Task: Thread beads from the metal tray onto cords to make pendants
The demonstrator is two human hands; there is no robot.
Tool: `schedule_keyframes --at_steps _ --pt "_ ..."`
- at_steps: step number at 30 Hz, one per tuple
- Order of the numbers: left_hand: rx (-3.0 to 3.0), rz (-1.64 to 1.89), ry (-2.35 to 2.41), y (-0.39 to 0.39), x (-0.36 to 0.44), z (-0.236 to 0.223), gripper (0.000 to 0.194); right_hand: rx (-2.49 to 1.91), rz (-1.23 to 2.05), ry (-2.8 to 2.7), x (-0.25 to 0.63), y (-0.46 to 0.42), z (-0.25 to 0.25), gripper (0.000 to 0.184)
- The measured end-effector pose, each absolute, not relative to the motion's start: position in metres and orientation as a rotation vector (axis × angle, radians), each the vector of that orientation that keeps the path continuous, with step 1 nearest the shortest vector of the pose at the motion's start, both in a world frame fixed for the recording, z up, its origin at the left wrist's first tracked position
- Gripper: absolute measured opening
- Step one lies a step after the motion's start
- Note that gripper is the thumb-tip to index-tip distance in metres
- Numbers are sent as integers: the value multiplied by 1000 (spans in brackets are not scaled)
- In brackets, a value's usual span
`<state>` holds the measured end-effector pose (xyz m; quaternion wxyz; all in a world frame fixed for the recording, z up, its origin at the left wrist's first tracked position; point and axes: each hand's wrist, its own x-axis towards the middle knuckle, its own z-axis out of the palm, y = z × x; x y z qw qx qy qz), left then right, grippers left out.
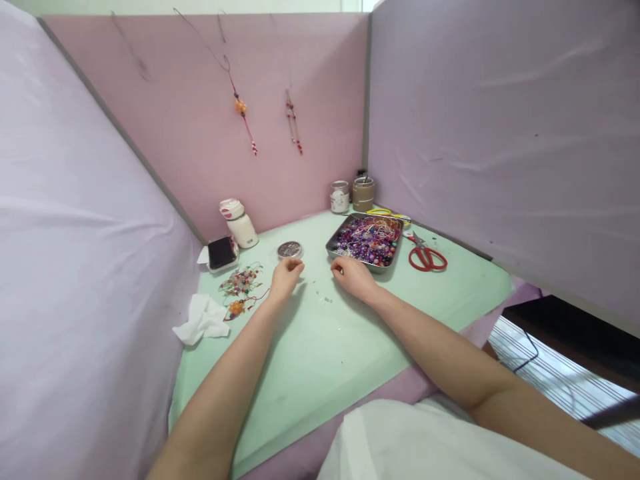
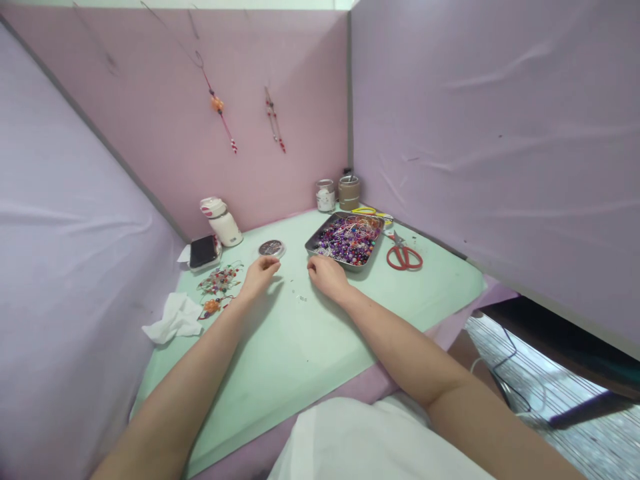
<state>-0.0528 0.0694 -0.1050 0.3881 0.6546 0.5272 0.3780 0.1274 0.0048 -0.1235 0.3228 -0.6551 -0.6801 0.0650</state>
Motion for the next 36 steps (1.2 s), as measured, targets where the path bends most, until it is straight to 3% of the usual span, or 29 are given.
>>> schedule_keyframes --at_steps 5,12,24,32,36 --pt "2212 304 1496 52 -51 -89 21 -1754 198 -1800 126 4 -123 15" --pt "2544 -69 1605 39 -41 -93 28 -1783 227 -1805 125 3 -121 16" --pt "2557 -130 1555 46 -43 -104 26 -1676 401 -1738 123 4 -124 16" --pt "2015 94 1413 58 -58 -90 19 -1677 448 -1784 122 2 -122 17" --pt "2251 -55 1482 56 -60 -80 18 -1680 456 -1813 123 1 -121 17"
